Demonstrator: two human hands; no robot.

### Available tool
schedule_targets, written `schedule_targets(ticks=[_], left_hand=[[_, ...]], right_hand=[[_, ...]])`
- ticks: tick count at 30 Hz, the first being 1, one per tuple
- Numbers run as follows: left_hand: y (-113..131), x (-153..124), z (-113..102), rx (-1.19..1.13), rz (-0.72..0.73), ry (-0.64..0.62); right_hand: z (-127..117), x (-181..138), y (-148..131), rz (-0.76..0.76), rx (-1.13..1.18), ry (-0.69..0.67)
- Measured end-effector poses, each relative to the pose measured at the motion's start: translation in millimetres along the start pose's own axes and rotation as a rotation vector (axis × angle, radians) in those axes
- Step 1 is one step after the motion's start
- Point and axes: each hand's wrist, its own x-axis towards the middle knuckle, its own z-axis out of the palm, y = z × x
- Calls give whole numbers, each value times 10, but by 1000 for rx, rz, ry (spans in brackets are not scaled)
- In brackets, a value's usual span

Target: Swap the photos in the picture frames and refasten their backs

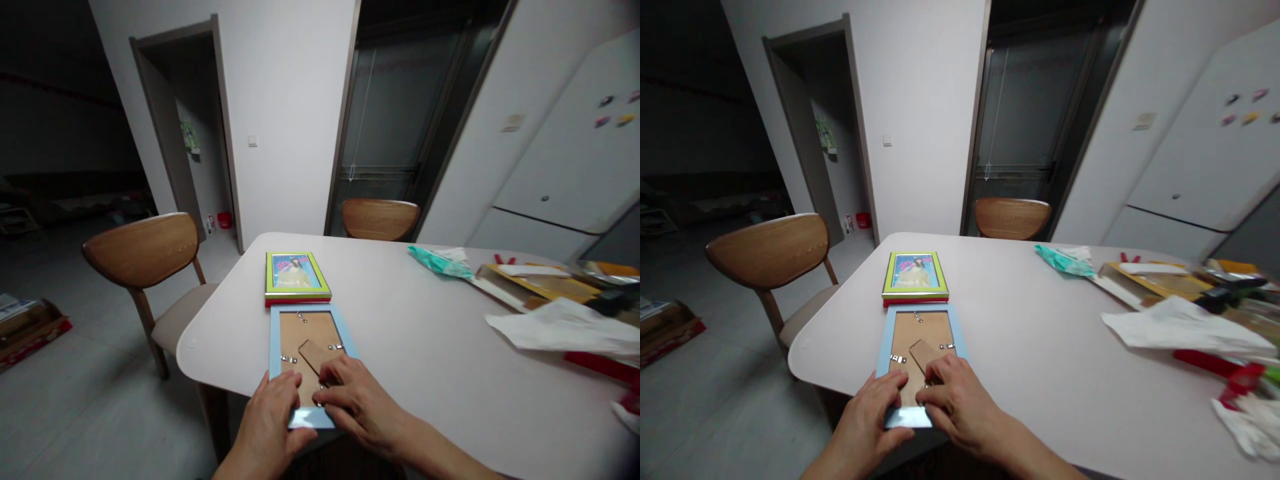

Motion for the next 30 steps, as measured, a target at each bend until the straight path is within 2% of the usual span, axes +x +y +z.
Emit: schedule_targets(ticks=[7, 15, 26, 30], left_hand=[[8, 3, -38, 1, -7, -21], [22, -5, -81, -23, 4, -8], [-5, -11, -85, -47, -7, -28], [57, -28, -95, -10, -9, -36]], right_hand=[[-13, 25, -13, -71, -2, -17], [137, 183, 83, 62, 25, 15], [29, 112, 85, -63, 80, -99], [23, 93, 45, -47, 151, -48]])
